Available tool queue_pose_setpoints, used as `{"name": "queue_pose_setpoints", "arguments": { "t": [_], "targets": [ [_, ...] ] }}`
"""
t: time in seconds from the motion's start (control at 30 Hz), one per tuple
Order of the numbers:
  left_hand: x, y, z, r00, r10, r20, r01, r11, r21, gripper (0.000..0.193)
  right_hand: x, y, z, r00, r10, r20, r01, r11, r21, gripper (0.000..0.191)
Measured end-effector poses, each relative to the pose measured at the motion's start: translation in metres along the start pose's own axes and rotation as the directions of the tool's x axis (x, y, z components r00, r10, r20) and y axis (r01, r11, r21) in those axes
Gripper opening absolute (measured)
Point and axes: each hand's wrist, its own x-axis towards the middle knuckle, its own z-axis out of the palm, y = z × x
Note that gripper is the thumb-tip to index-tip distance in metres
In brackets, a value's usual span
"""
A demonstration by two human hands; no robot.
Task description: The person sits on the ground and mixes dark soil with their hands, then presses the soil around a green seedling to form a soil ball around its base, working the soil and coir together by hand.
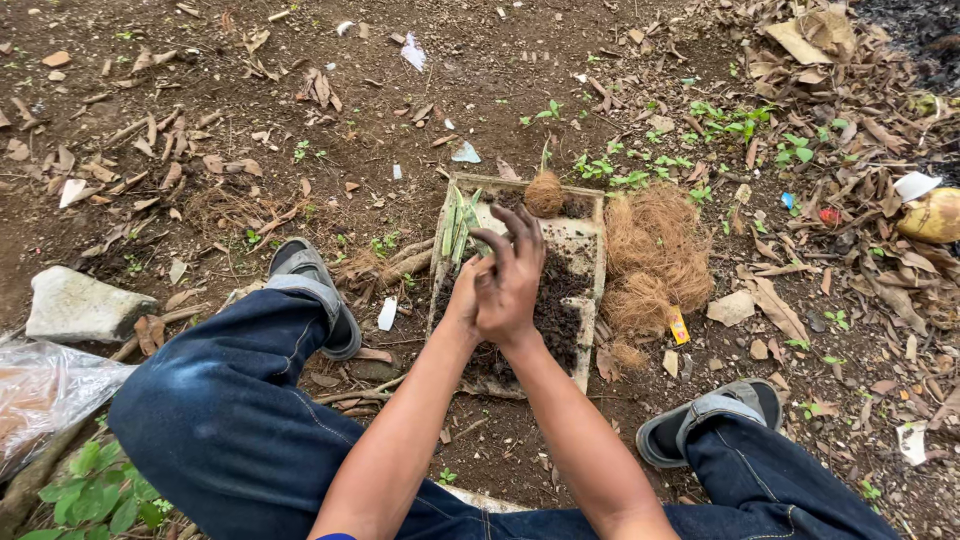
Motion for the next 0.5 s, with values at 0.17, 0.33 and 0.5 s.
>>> {"name": "queue_pose_setpoints", "arguments": {
  "t": [0.17, 0.33, 0.5],
  "targets": [
    [0.01, -0.02, -0.016, 0.985, 0.04, 0.165, -0.035, 0.999, -0.033, 0.037, -0.001, -0.008, -0.007, 0.999, 0.034, -0.008, -0.035, 0.996, -0.082, 0.066],
    [0.013, -0.027, -0.022, 0.982, 0.03, 0.186, -0.038, 0.999, 0.038, 0.027, -0.006, 0.0, -0.004, 0.999, 0.042, -0.026, -0.044, 0.993, -0.112, 0.063],
    [0.005, -0.021, -0.004, 0.992, 0.076, 0.104, -0.089, 0.987, 0.131, 0.02, -0.013, 0.021, -0.001, 0.993, 0.114, -0.039, -0.112, 0.992, 0.052, 0.052]
  ]
}}
